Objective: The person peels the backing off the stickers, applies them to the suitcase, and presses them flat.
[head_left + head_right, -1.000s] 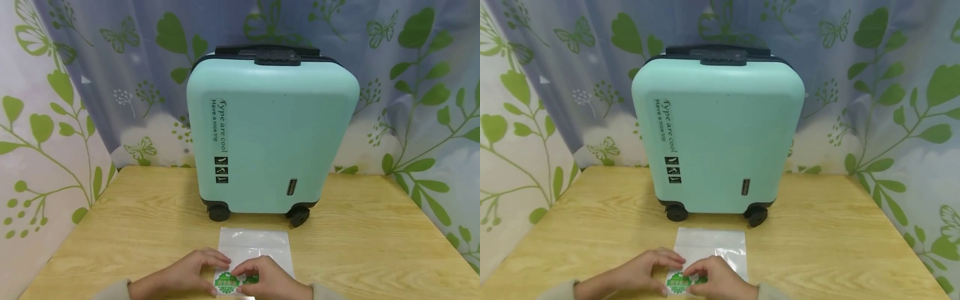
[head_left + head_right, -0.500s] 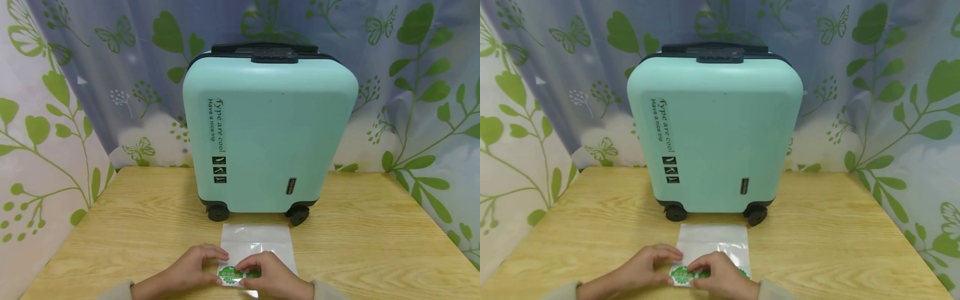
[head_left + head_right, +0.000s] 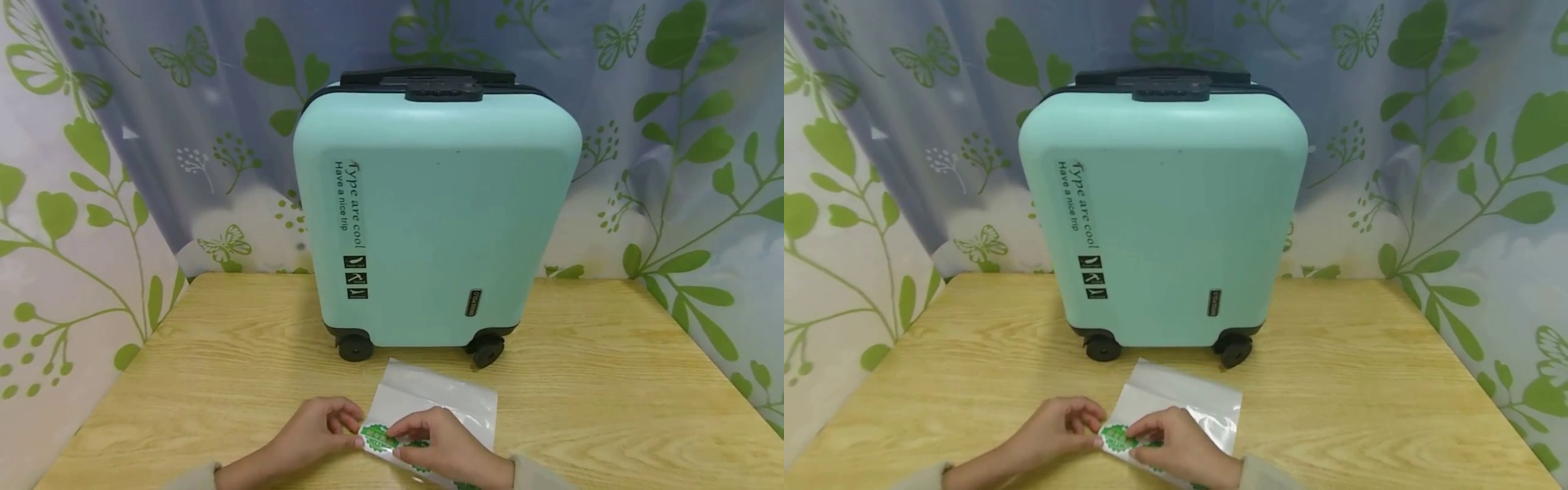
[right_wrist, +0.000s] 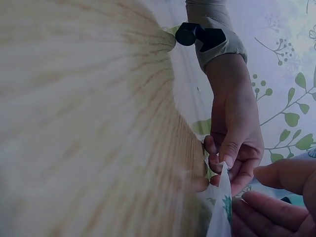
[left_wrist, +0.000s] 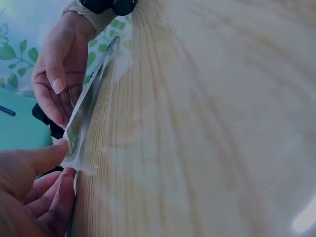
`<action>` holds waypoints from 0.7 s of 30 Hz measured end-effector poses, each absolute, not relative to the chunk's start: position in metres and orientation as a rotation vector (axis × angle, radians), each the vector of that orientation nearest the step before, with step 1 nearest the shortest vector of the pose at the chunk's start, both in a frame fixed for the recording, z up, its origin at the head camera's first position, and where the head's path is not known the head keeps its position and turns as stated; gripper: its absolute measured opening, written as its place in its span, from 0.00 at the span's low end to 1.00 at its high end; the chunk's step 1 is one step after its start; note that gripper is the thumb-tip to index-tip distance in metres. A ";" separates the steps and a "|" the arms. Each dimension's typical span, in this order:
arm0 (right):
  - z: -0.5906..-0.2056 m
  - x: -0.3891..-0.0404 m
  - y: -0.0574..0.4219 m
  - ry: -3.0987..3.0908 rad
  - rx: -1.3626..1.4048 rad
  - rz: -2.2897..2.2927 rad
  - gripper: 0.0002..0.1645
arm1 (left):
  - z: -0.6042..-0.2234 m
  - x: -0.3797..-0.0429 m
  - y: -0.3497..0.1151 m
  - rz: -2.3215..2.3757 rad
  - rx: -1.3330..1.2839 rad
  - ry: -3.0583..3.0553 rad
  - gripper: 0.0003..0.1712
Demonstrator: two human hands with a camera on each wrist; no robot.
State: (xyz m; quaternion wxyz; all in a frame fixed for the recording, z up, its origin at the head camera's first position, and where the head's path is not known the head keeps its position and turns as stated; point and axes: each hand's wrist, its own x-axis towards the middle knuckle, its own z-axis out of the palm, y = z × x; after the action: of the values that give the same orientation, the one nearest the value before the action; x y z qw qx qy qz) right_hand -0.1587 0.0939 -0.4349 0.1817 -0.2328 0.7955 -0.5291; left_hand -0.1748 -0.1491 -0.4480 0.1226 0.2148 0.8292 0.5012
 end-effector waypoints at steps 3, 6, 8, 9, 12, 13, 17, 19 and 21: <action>-0.436 -0.159 0.094 2.261 -0.658 -1.492 0.10 | -0.450 -0.176 -0.147 1.531 0.588 2.340 0.17; -0.436 -0.160 0.094 2.293 -0.660 -1.481 0.10 | -0.450 -0.177 -0.144 1.602 0.539 2.252 0.15; -0.435 -0.160 0.095 2.311 -0.666 -1.478 0.10 | -0.450 -0.177 -0.143 1.650 0.502 2.194 0.15; -0.435 -0.160 0.095 2.317 -0.670 -1.479 0.10 | -0.450 -0.177 -0.142 1.676 0.479 2.162 0.15; -0.433 -0.160 0.096 2.333 -0.689 -1.489 0.10 | -0.450 -0.176 -0.138 1.749 0.400 2.065 0.18; -0.432 -0.160 0.095 2.342 -0.693 -1.492 0.10 | -0.450 -0.176 -0.137 1.773 0.362 2.031 0.20; -0.431 -0.160 0.095 2.387 -0.710 -1.502 0.09 | -0.450 -0.176 -0.132 1.855 0.217 1.919 0.24; -0.431 -0.161 0.095 2.406 -0.712 -1.506 0.08 | -0.449 -0.177 -0.130 1.874 0.173 1.895 0.23; -0.431 -0.161 0.096 2.426 -0.730 -1.509 0.08 | -0.449 -0.178 -0.129 1.880 0.154 1.883 0.22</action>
State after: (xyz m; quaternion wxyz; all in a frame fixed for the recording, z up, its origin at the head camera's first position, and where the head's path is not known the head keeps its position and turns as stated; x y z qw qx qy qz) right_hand -0.1614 0.0962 -0.4312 0.0964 -0.2463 0.8189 -0.5094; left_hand -0.1777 -0.1286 -0.4489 0.2357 0.0562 0.6866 0.6855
